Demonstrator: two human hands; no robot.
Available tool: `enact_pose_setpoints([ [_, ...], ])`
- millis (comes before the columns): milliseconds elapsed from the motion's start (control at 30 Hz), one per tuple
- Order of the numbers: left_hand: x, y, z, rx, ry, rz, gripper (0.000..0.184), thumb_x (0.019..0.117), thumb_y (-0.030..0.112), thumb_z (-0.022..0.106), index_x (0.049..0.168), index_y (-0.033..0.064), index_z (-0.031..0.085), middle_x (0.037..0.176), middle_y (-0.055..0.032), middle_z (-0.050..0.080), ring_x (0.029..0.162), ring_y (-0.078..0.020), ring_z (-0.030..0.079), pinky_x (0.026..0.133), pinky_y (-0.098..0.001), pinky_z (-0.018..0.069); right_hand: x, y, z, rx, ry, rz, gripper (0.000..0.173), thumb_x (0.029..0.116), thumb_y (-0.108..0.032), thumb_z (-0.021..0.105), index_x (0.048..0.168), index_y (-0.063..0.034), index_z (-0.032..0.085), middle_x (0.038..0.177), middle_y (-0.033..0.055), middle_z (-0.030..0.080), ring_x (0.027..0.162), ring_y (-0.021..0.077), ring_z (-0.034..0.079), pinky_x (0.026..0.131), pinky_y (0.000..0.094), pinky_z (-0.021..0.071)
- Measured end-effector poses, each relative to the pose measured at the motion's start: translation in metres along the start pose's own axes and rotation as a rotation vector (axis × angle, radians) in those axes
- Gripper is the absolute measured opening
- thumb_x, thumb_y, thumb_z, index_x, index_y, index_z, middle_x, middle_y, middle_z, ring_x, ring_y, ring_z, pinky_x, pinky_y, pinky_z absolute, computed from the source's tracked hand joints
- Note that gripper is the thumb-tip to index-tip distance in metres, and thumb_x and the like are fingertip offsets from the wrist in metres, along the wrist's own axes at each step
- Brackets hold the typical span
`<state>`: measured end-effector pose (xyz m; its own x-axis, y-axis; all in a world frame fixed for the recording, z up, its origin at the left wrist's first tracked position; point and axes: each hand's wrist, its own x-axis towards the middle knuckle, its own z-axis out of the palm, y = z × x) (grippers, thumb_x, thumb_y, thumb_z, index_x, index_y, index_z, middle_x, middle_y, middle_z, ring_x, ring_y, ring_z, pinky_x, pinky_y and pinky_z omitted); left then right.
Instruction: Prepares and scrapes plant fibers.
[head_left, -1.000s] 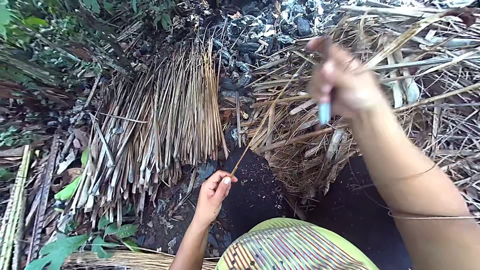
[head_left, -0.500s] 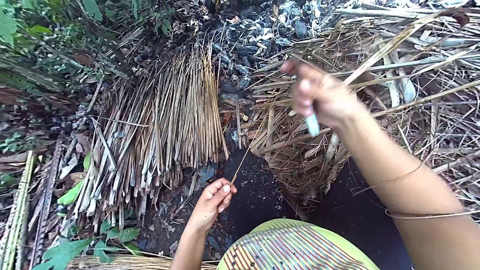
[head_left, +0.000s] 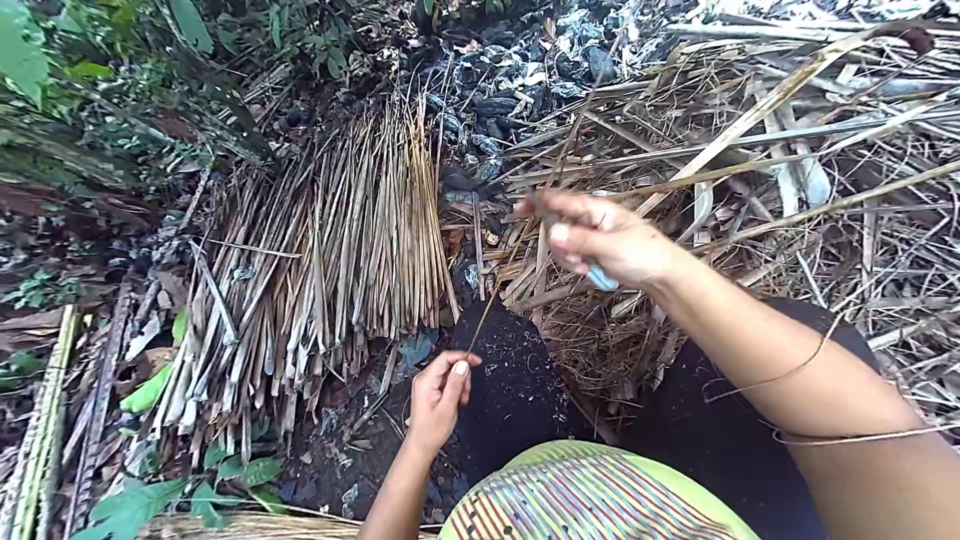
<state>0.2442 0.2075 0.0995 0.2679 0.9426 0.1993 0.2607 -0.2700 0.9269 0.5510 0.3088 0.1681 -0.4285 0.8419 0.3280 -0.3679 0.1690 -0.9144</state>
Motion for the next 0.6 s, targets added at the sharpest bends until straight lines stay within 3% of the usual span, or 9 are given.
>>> enact_pose_setpoints([
  [33, 0.010, 0.010, 0.008, 0.009, 0.020, 0.034, 0.026, 0.1077, 0.018, 0.046, 0.108, 0.0042, 0.068, 0.073, 0.0147, 0.060, 0.061, 0.0079, 0.054, 0.056, -0.0113, 0.0482, -0.003, 0.006, 0.011, -0.018, -0.043, 0.034, 0.039, 0.1015, -0.012, 0.049, 0.140, -0.0070, 0.053, 0.087, -0.0109, 0.062, 0.055, -0.0065, 0.046, 0.049, 0.0106, 0.0402],
  [100, 0.028, 0.029, 0.020, -0.001, 0.068, 0.075, 0.025, 0.1067, 0.011, 0.044, 0.107, 0.0020, 0.067, 0.072, 0.0152, 0.057, 0.060, 0.0090, 0.052, 0.055, -0.0098, 0.0454, -0.010, 0.019, 0.033, -0.046, -0.096, 0.118, 0.040, 0.1007, -0.011, 0.053, 0.140, -0.0052, 0.056, 0.082, -0.0070, 0.062, 0.053, -0.0049, 0.046, 0.048, 0.0118, 0.0403],
  [167, 0.038, 0.042, 0.027, -0.072, 0.092, 0.074, 0.022, 0.1051, 0.008, 0.045, 0.104, 0.0056, 0.067, 0.070, 0.0172, 0.056, 0.059, 0.0100, 0.049, 0.054, -0.0086, 0.0417, -0.018, 0.027, 0.049, -0.094, -0.182, 0.202, 0.038, 0.1007, -0.011, 0.055, 0.138, -0.0046, 0.058, 0.081, -0.0065, 0.062, 0.057, -0.0066, 0.045, 0.052, 0.0114, 0.0389],
  [233, 0.040, 0.047, 0.028, -0.189, 0.069, 0.051, 0.020, 0.1047, 0.011, 0.048, 0.101, 0.0116, 0.068, 0.069, 0.0181, 0.057, 0.057, 0.0097, 0.047, 0.053, -0.0086, 0.0393, -0.022, 0.031, 0.056, -0.081, -0.257, 0.224, 0.038, 0.1026, -0.011, 0.055, 0.139, -0.0002, 0.056, 0.093, -0.0060, 0.065, 0.063, -0.0106, 0.044, 0.056, 0.0085, 0.0375],
  [400, 0.021, 0.033, 0.012, -0.278, -0.061, 0.003, 0.019, 0.1055, 0.031, 0.055, 0.102, 0.0216, 0.071, 0.068, 0.0199, 0.054, 0.056, 0.0120, 0.043, 0.051, -0.0065, 0.0348, -0.007, 0.001, 0.019, -0.108, -0.032, 0.049, 0.038, 0.1011, -0.011, 0.049, 0.138, -0.0020, 0.055, 0.078, -0.0122, 0.058, 0.056, -0.0086, 0.043, 0.051, 0.0098, 0.0383],
  [533, 0.004, 0.015, 0.000, -0.301, -0.091, -0.065, 0.019, 0.1041, 0.035, 0.057, 0.100, 0.0232, 0.072, 0.064, 0.0198, 0.050, 0.054, 0.0119, 0.041, 0.050, -0.0069, 0.0336, 0.009, -0.017, -0.039, -0.046, 0.149, -0.150, 0.036, 0.1022, -0.016, 0.047, 0.138, -0.0115, 0.052, 0.065, -0.0171, 0.050, 0.052, -0.0037, 0.048, 0.051, 0.0152, 0.0443],
  [600, 0.004, 0.014, 0.000, -0.295, -0.071, -0.087, 0.018, 0.1041, 0.033, 0.057, 0.100, 0.0229, 0.071, 0.063, 0.0195, 0.049, 0.053, 0.0111, 0.041, 0.049, -0.0076, 0.0339, 0.009, -0.018, -0.038, 0.010, 0.159, -0.151, 0.037, 0.1019, -0.014, 0.046, 0.138, -0.0119, 0.050, 0.064, -0.0158, 0.049, 0.051, -0.0024, 0.048, 0.050, 0.0155, 0.0453],
])
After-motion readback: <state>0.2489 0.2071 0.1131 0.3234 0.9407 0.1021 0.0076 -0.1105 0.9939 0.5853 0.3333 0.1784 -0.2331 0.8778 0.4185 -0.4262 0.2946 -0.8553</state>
